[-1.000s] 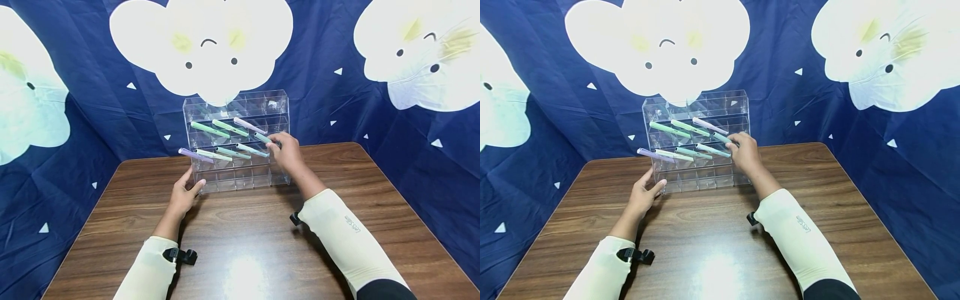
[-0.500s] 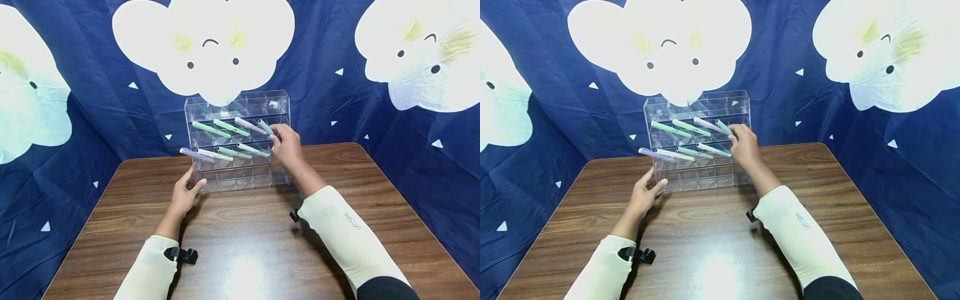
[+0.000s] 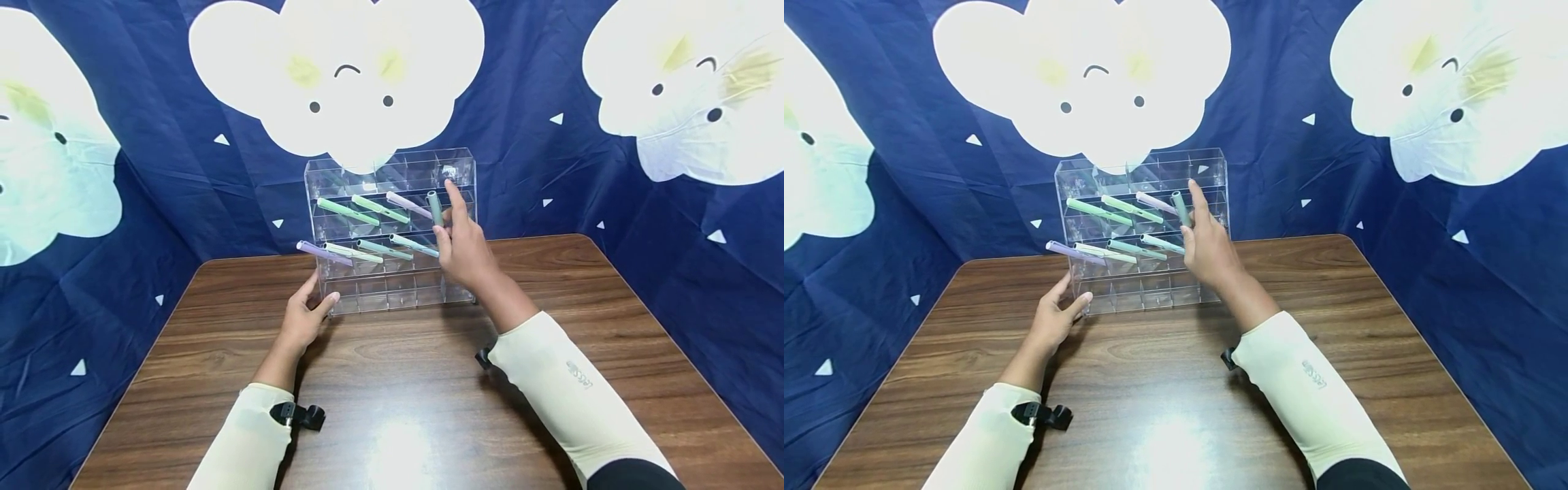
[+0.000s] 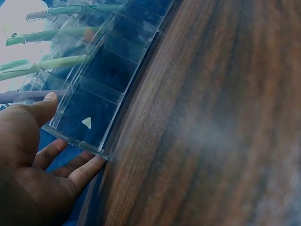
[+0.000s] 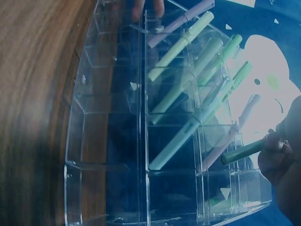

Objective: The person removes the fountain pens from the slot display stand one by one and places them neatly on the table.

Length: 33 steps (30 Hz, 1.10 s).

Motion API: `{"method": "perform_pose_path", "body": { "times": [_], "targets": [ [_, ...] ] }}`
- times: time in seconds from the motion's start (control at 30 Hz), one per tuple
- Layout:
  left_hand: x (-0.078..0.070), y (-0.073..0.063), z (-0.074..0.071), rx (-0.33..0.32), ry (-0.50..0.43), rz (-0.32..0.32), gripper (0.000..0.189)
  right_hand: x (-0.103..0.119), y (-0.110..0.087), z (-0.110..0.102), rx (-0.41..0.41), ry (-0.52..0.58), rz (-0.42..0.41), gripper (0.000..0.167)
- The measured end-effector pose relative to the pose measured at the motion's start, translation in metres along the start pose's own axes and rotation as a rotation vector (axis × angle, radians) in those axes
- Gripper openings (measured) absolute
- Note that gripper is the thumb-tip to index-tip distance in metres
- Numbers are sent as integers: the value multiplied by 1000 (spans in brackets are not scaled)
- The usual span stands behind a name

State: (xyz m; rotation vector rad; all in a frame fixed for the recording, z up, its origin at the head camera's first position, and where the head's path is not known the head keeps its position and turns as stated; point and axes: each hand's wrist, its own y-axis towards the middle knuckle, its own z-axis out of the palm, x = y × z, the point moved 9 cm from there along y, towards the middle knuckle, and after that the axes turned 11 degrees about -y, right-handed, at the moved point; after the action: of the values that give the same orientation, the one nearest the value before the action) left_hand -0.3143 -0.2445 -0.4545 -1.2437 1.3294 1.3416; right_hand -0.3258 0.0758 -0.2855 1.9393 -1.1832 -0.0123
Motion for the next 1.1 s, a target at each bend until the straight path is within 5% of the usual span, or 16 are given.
{"method": "perform_pose_path", "body": {
  "times": [0.3,1.1],
  "targets": [
    [-1,1,1,8,-11,4,74,15,-18,11,39,43,-53,78],
    [1,1,0,14,-26,-1,74,27,-49,65,309,396,95,77]
  ]
}}
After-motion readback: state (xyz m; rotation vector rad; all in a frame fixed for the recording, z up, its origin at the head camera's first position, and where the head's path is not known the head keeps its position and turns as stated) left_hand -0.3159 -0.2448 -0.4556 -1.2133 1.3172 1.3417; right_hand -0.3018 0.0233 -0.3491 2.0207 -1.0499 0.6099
